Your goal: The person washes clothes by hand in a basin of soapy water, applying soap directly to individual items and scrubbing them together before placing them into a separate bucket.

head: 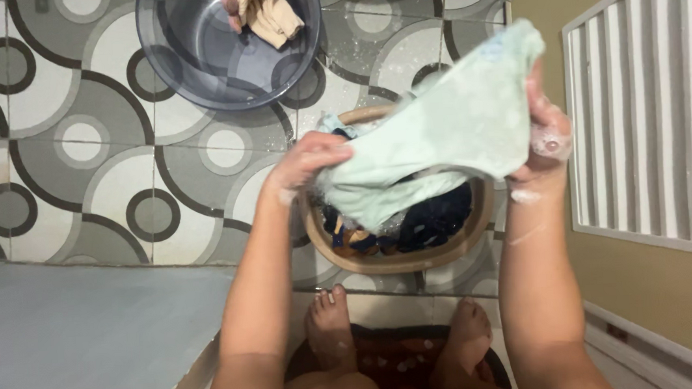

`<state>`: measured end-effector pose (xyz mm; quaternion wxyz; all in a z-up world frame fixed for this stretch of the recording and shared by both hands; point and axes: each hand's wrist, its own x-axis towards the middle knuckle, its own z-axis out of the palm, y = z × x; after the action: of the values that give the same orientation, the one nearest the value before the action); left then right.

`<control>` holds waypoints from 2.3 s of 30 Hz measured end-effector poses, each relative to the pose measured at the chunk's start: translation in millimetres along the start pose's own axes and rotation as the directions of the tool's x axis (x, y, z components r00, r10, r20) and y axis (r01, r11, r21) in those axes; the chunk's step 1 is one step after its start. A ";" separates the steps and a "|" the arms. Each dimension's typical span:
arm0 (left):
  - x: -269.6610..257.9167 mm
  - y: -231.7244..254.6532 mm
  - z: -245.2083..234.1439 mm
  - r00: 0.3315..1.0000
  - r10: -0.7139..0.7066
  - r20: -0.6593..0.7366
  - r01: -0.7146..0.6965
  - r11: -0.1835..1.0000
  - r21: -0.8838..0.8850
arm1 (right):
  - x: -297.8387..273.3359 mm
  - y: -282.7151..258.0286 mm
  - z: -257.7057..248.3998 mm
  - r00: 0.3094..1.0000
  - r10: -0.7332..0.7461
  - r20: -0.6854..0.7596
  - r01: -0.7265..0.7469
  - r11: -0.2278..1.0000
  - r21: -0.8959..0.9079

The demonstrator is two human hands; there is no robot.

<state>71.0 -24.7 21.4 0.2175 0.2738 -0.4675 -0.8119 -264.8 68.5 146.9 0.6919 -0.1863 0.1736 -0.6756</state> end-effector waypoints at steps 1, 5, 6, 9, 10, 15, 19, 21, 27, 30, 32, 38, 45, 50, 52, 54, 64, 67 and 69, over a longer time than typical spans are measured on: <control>-5.1 3.3 -6.7 0.999 0.037 0.008 -0.037 0.997 -0.073 | -2.0 -2.6 -6.8 0.999 -0.032 -0.040 0.029 0.996 -0.081; -6.0 16.3 12.8 0.960 0.276 0.044 -0.241 0.897 -0.371 | 2.2 18.4 -42.5 0.970 -0.170 -0.176 0.086 0.910 -0.406; -4.7 19.7 23.4 0.980 0.199 -0.022 -0.189 0.882 -0.433 | 3.3 23.0 -48.2 0.957 -0.205 -0.204 0.084 0.871 -0.484; 7.2 22.4 54.9 0.984 0.017 -0.179 -0.112 0.836 -0.537 | 7.3 71.2 -53.2 0.943 -0.183 -0.279 -0.012 0.816 -0.578; 12.3 19.7 63.0 0.976 0.005 -0.216 -0.118 0.848 -0.517 | 3.7 90.0 -52.1 0.952 -0.174 -0.253 -0.015 0.796 -0.605; 32.8 -11.9 86.8 0.871 -0.214 -0.442 0.126 0.967 -0.220 | 0.5 179.7 -57.6 0.966 -0.258 0.019 0.144 0.475 -0.868; 57.9 -25.8 90.5 0.830 -0.108 -0.547 0.198 0.974 0.108 | 9.2 156.5 -90.4 0.884 -0.427 -0.191 -0.065 0.292 -0.954; 75.7 -31.1 90.6 0.850 -0.033 -0.526 0.321 0.824 0.467 | 21.7 128.3 -110.6 0.741 -0.438 -0.509 -0.576 -0.027 -0.817; 103.5 -80.9 84.9 0.973 0.056 -0.222 0.211 0.157 0.965 | 13.9 142.5 -153.8 0.963 0.003 -0.269 -0.220 -0.565 -0.795; 116.5 -90.5 78.9 0.945 -0.138 -0.295 0.318 0.200 0.927 | 13.4 162.7 -219.6 0.937 0.038 -0.348 -0.274 -0.538 -0.797; 130.3 -94.5 74.5 0.862 -0.351 -0.366 0.456 0.220 0.863 | 13.7 183.9 -283.7 0.887 0.025 -0.461 -0.352 -0.608 -0.711; 143.7 -126.9 65.6 0.816 -0.394 -0.422 0.518 0.177 0.837 | 2.0 189.1 -324.0 0.884 0.210 -0.418 -0.118 -0.764 -0.634; 111.3 -67.3 78.8 0.938 -0.196 -0.287 0.314 0.122 0.942 | -10.2 93.8 -142.7 0.857 -0.026 -0.515 -0.464 -0.477 -0.747; 75.5 -19.7 63.0 0.985 -0.082 -0.150 0.171 0.427 0.888 | -25.4 114.8 -104.1 0.793 0.040 -0.608 -0.451 -0.631 -0.631; 66.8 -22.1 49.0 0.979 -0.167 -0.117 0.201 0.884 0.422 | -30.4 124.6 -111.1 0.834 0.055 -0.549 -0.430 -0.559 -0.709; 62.3 -27.8 41.4 0.979 -0.203 -0.007 0.201 0.975 -0.096 | -26.3 127.9 -123.3 0.868 0.084 -0.490 -0.305 -0.688 -0.658; 18.7 -22.1 59.6 0.979 -0.025 0.200 0.095 0.932 -0.350 | -23.1 91.9 -112.5 0.902 0.107 -0.419 -0.174 0.977 -0.125; 25.9 -17.0 70.0 0.973 0.124 0.195 -0.108 0.990 -0.089 | -7.4 129.7 -60.7 0.876 -0.016 -0.482 0.004 1.000 -0.027; 30.5 -19.2 79.1 0.967 0.225 0.116 -0.229 0.973 0.021 | -10.2 159.0 -18.1 0.814 -0.170 -0.555 -0.006 0.954 -0.301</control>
<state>-5.1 16.4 29.9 0.2774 0.1757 -0.5213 -0.7877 -135.6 81.1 52.8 0.5421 -0.0801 0.4626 -0.6970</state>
